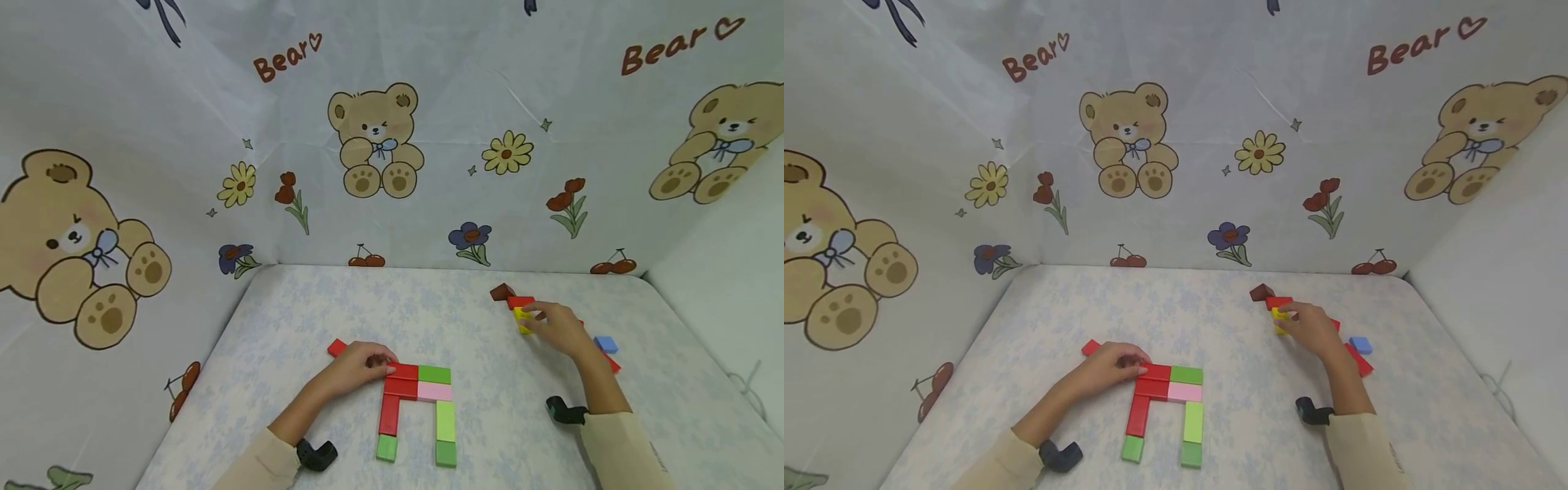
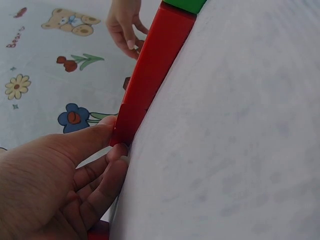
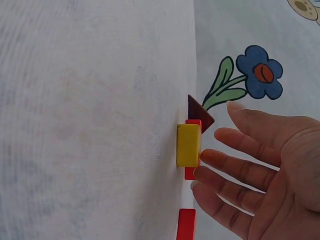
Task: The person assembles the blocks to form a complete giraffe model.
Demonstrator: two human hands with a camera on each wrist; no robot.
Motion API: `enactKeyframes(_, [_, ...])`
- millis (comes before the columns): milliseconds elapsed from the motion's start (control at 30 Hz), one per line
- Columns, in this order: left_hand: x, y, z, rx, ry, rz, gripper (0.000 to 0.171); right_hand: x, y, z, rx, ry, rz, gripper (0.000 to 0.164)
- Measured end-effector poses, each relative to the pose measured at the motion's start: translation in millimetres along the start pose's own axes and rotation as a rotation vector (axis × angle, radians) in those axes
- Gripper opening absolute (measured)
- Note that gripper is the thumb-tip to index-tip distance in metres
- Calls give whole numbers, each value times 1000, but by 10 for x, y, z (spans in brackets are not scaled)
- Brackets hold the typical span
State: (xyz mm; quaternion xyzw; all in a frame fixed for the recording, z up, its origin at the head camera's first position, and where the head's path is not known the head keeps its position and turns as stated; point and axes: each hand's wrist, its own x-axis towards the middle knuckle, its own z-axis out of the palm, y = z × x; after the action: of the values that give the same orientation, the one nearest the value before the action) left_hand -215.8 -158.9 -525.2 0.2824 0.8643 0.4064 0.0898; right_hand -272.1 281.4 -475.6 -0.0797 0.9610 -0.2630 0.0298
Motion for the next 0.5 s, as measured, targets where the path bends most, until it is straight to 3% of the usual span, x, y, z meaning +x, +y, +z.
enactKeyframes(167, [5,-7,4,2,-7,-1,12,12,16,26,4,-51,-8,40])
enactKeyframes(500, [3,1,-16,5,-6,-11,13,42,12,7,4,-50,-3,44])
